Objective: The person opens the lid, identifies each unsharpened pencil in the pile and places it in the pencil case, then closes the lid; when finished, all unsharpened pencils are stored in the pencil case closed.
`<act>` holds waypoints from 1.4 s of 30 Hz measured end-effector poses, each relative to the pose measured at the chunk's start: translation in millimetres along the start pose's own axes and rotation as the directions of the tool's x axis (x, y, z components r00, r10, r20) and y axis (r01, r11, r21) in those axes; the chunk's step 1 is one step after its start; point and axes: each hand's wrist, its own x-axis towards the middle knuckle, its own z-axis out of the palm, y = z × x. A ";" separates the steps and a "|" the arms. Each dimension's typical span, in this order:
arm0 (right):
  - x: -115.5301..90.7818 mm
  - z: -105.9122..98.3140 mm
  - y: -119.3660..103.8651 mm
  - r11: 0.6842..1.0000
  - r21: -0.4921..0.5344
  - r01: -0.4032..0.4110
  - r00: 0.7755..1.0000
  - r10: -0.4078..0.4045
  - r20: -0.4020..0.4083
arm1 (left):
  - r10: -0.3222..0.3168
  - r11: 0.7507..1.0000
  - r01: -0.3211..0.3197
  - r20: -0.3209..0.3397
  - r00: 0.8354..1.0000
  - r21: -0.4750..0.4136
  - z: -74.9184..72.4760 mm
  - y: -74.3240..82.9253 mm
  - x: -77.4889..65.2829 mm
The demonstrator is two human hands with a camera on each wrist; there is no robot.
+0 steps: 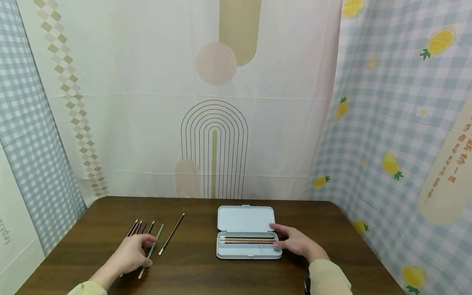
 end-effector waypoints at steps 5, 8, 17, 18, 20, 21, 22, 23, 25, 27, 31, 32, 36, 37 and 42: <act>-0.7 0.2 0.2 1.000 -0.001 0.002 1.000 -0.002 0.000 | -0.003 0.999 0.003 -0.015 1.000 0.032 0.1 0.2 1.1; -0.8 0.4 -0.1 1.000 -0.004 0.004 1.000 -0.004 0.000 | 0.007 0.997 -0.005 -0.029 1.000 0.072 -0.1 -0.5 2.0; -0.2 0.7 0.8 1.000 0.002 0.000 1.000 0.000 0.001 | -0.040 0.993 0.043 -0.030 0.999 0.111 -1.3 -2.4 4.8; 0.2 0.8 1.0 1.000 0.003 0.001 1.000 -0.001 0.001 | -0.046 0.992 0.049 -0.031 0.998 0.113 -1.5 -2.3 4.9; 0.4 0.8 1.3 1.000 0.008 0.001 1.000 -0.001 0.001 | -0.054 0.991 0.058 -0.035 0.998 0.117 -2.1 -1.9 4.9; 0.5 0.8 1.5 1.000 0.007 0.002 1.000 -0.002 0.001 | -0.054 0.991 0.058 -0.038 0.998 0.120 -2.4 -1.8 5.0; 0.5 0.8 1.5 1.000 0.007 0.002 1.000 -0.002 0.001 | -0.055 0.991 0.059 -0.041 0.998 0.123 -2.8 -1.5 4.9; 0.3 0.7 1.4 1.000 0.008 0.002 1.000 -0.002 0.001 | -0.053 0.990 0.058 -0.044 0.998 0.125 -3.3 -1.0 4.7; 0.2 0.8 1.4 1.000 0.007 0.002 1.000 -0.002 0.000 | -0.053 0.990 0.059 -0.051 0.997 0.129 -4.0 -0.5 4.5; -0.1 0.7 1.1 1.000 0.006 0.001 1.000 -0.001 0.000 | -0.052 0.989 0.059 -0.058 0.997 0.132 -4.8 -0.2 4.3; -0.5 0.5 0.5 1.000 0.006 -0.002 1.000 0.002 0.000 | -0.050 0.989 0.059 -0.069 0.996 0.135 -6.4 -0.1 4.0; -0.7 0.4 0.2 1.000 0.006 -0.001 1.000 0.001 0.000 | -0.051 0.989 0.061 -0.071 0.996 0.134 -6.7 0.0 3.8; -1.2 0.1 -0.5 1.000 0.011 -0.003 1.000 0.003 0.004 | -0.064 0.989 0.072 -0.066 0.996 0.126 -8.0 0.7 3.9; -1.2 0.1 -0.5 1.000 0.011 -0.003 1.000 0.003 0.005 | -0.071 0.989 0.078 -0.062 0.996 0.124 -8.4 1.1 4.1; -1.2 0.2 -0.8 1.000 0.010 -0.005 1.000 0.005 0.007 | -0.089 0.989 0.094 -0.044 0.995 0.117 -9.6 1.4 4.4</act>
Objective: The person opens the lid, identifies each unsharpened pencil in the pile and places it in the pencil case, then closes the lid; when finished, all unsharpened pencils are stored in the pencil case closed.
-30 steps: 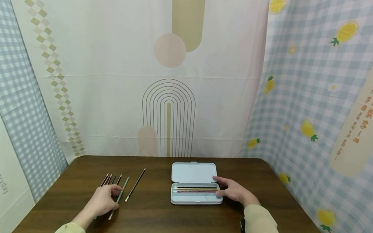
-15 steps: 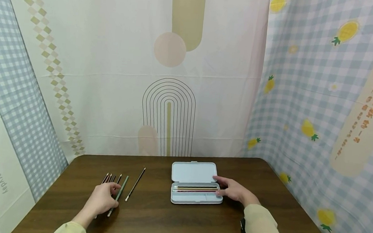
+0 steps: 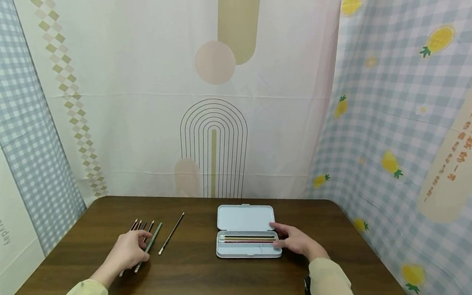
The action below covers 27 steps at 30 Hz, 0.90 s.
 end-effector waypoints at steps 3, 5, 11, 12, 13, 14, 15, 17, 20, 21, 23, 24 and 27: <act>0.2 -0.1 -0.3 1.000 -0.001 0.004 1.000 -0.004 0.000 | -0.004 1.000 0.004 0.003 1.000 0.000 -0.5 0.3 -0.4; 0.2 -0.2 -0.4 1.000 0.000 0.005 1.000 -0.005 0.002 | -0.010 1.000 0.010 0.009 1.000 -0.003 -0.9 0.4 -1.4; 1.4 -0.4 0.2 1.000 0.005 0.006 1.000 -0.006 0.009 | -0.020 1.000 0.021 0.026 0.999 -0.017 -0.7 -0.8 -1.5; 1.6 -0.6 0.4 1.000 -0.004 0.011 1.000 -0.011 0.011 | -0.022 0.999 0.022 0.030 0.999 -0.023 -0.5 -1.3 -1.3; 1.9 -0.6 0.4 1.000 0.000 0.009 1.000 -0.009 0.012 | -0.026 0.999 0.027 0.033 0.999 -0.029 -0.2 -1.7 -1.2; 2.2 -0.6 0.6 1.000 -0.001 0.011 1.000 -0.011 0.012 | -0.027 0.999 0.028 0.034 0.999 -0.036 0.1 -2.1 -1.0; 2.6 -0.5 1.0 1.000 -0.001 0.011 1.000 -0.011 0.012 | -0.030 0.999 0.031 0.035 0.999 -0.042 0.5 -2.6 -0.7; 2.8 -0.3 1.8 1.000 -0.001 0.009 1.000 -0.009 0.012 | -0.030 0.998 0.031 0.032 0.999 -0.048 1.1 -3.4 -0.5; 2.9 -0.2 2.0 1.000 -0.001 0.009 1.000 -0.009 0.011 | -0.026 0.998 0.028 0.022 0.999 -0.058 1.5 -3.8 -0.6; 2.8 -0.3 1.6 1.000 -0.005 0.013 1.000 -0.013 0.013 | -0.025 0.998 0.026 0.017 1.000 -0.061 1.6 -3.8 -0.7; 2.3 -0.5 1.0 1.000 -0.002 0.011 1.000 -0.011 0.013 | -0.022 0.997 0.022 0.009 1.000 -0.068 1.6 -3.8 -0.7; 2.0 -0.5 0.7 1.000 -0.001 0.011 1.000 -0.011 0.014 | -0.021 0.997 0.021 0.005 1.000 -0.072 1.6 -3.7 -0.7; 1.5 -0.6 0.7 1.000 0.001 0.013 1.000 -0.013 0.017 | -0.016 0.997 0.016 -0.006 1.000 -0.079 1.6 -2.9 -0.6</act>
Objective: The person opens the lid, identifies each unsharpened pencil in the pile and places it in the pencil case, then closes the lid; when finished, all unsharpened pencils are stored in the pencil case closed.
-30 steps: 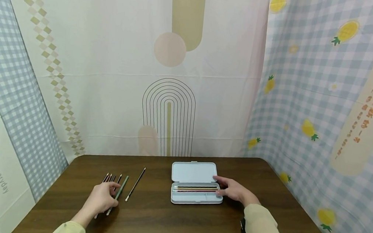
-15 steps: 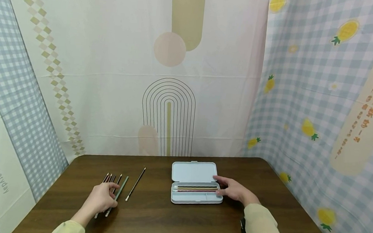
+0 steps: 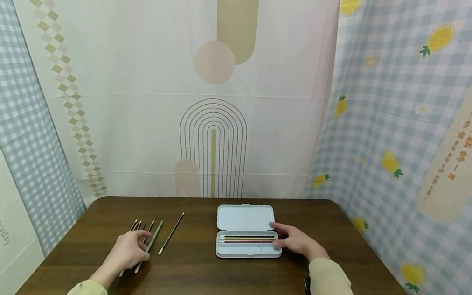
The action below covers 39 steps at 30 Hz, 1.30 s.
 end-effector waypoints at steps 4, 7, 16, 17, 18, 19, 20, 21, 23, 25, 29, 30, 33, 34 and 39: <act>-0.8 -0.3 0.0 1.000 0.006 0.005 1.000 -0.005 0.007 | -0.001 1.000 0.000 -0.008 1.000 -0.010 0.3 2.2 -0.5; -1.0 -0.5 -0.6 1.000 0.005 0.010 1.000 -0.010 0.009 | -0.004 0.999 0.003 -0.010 1.000 -0.033 1.2 4.8 -1.1; -2.8 -0.6 -1.6 1.000 0.002 0.019 1.000 -0.019 0.005 | -0.006 0.998 0.006 -0.005 1.000 -0.055 6.0 18.6 1.6; -3.1 -0.5 -1.7 1.000 0.000 0.021 1.000 -0.021 0.005 | -0.003 0.998 0.003 -0.004 1.000 -0.056 6.7 20.4 2.1; -3.1 -0.5 -1.6 1.000 -0.001 0.021 1.000 -0.021 0.004 | 0.002 0.998 -0.003 -0.005 1.000 -0.056 7.5 22.3 2.6; -3.1 -0.4 -1.7 1.000 -0.002 0.022 1.000 -0.022 0.002 | 0.008 0.998 -0.009 -0.006 1.000 -0.062 8.4 24.1 3.1; -3.0 -0.3 -1.5 1.000 -0.004 0.023 1.000 -0.023 0.001 | 0.015 0.998 -0.015 -0.008 1.000 -0.065 9.5 25.9 3.7; -2.9 -0.3 -1.5 1.000 -0.008 0.024 1.000 -0.024 0.000 | 0.019 0.997 -0.020 -0.010 1.000 -0.069 11.0 27.6 4.4; -2.5 0.2 -1.1 1.000 -0.008 0.017 1.000 -0.017 -0.007 | 0.028 0.996 -0.029 -0.010 1.000 -0.086 14.6 31.0 6.1; -2.0 0.6 -0.9 1.000 -0.008 0.015 1.000 -0.015 -0.009 | 0.035 0.995 -0.036 -0.012 0.999 -0.096 18.2 35.3 7.7; -1.1 1.0 -0.6 1.000 0.003 0.008 1.000 -0.008 -0.012 | 0.052 0.993 -0.053 -0.013 0.999 -0.104 25.8 44.7 11.6; -1.0 1.0 -0.8 1.000 0.005 0.007 1.000 -0.007 -0.011 | 0.057 0.993 -0.059 -0.015 0.998 -0.106 27.6 47.5 12.1; -1.0 0.8 -1.4 1.000 0.004 0.002 1.000 -0.002 -0.010 | 0.076 0.989 -0.078 -0.016 0.997 -0.126 33.9 54.8 14.1; -0.9 0.8 -1.5 1.000 0.003 0.000 1.000 0.000 -0.009 | 0.087 0.987 -0.089 -0.020 0.996 -0.130 36.2 57.3 14.3; -3.3 0.6 -3.0 1.000 -0.006 0.002 1.000 -0.002 -0.004 | 0.132 0.976 -0.134 -0.018 0.991 -0.171 46.9 68.4 16.3</act>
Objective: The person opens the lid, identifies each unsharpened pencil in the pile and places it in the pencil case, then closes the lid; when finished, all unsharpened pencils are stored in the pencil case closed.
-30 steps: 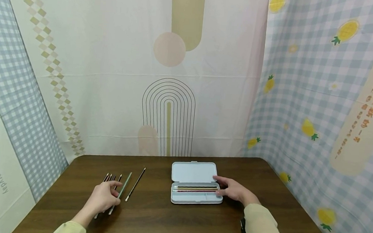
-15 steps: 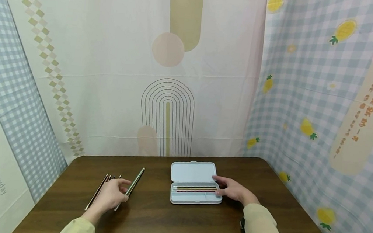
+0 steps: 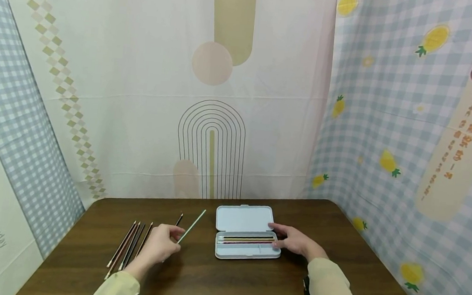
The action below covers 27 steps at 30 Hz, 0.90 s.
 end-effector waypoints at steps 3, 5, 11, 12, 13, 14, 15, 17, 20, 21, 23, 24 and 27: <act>-1.6 0.3 -0.8 1.000 0.002 -0.003 1.000 0.003 0.001 | 0.014 1.000 -0.014 0.012 1.000 -0.008 6.5 4.6 1.8; -1.8 0.6 -0.8 1.000 0.004 -0.004 1.000 0.004 0.000 | 0.022 1.000 -0.022 0.022 0.999 -0.014 10.2 7.5 2.5; -2.7 0.8 -0.4 1.000 0.010 0.001 1.000 -0.001 0.000 | 0.064 0.998 -0.064 0.050 0.997 -0.014 20.4 14.7 4.2; -3.0 0.8 -0.5 1.000 0.011 0.002 1.000 -0.002 0.000 | 0.071 0.997 -0.071 0.056 0.996 -0.014 22.2 15.6 4.7; -3.1 0.8 -0.4 1.000 0.009 0.005 1.000 -0.005 0.001 | 0.078 0.997 -0.077 0.061 0.995 -0.013 24.1 16.3 5.3; -3.4 0.8 -0.4 1.000 0.009 0.005 1.000 -0.005 0.000 | 0.083 0.997 -0.082 0.068 0.994 -0.013 25.7 17.5 5.8; -3.3 0.8 -0.3 1.000 0.007 0.007 1.000 -0.007 -0.001 | 0.088 0.996 -0.088 0.074 0.993 -0.013 27.5 18.4 6.3; -3.6 0.8 -0.3 1.000 0.005 0.010 1.000 -0.010 -0.005 | 0.098 0.995 -0.098 0.086 0.991 -0.008 31.3 19.7 7.6; -3.5 0.7 -0.4 1.000 0.011 0.004 1.000 -0.004 -0.011 | 0.119 0.993 -0.121 0.098 0.988 0.015 36.6 21.6 9.7; -3.4 0.6 -0.4 1.000 0.011 0.003 1.000 -0.003 -0.011 | 0.131 0.991 -0.134 0.100 0.986 0.019 38.3 22.2 10.4; -3.2 0.4 -1.0 1.000 0.006 0.004 1.000 -0.004 -0.010 | 0.154 0.987 -0.158 0.103 0.983 0.031 41.3 23.5 11.7; -2.9 0.3 -1.1 1.000 0.004 0.001 1.000 -0.001 -0.010 | 0.165 0.985 -0.170 0.104 0.981 0.037 42.6 24.4 12.1; -1.8 -0.2 -1.4 1.000 -0.012 0.003 1.000 -0.003 -0.006 | 0.178 0.982 -0.184 0.116 0.977 0.046 46.5 27.7 13.3</act>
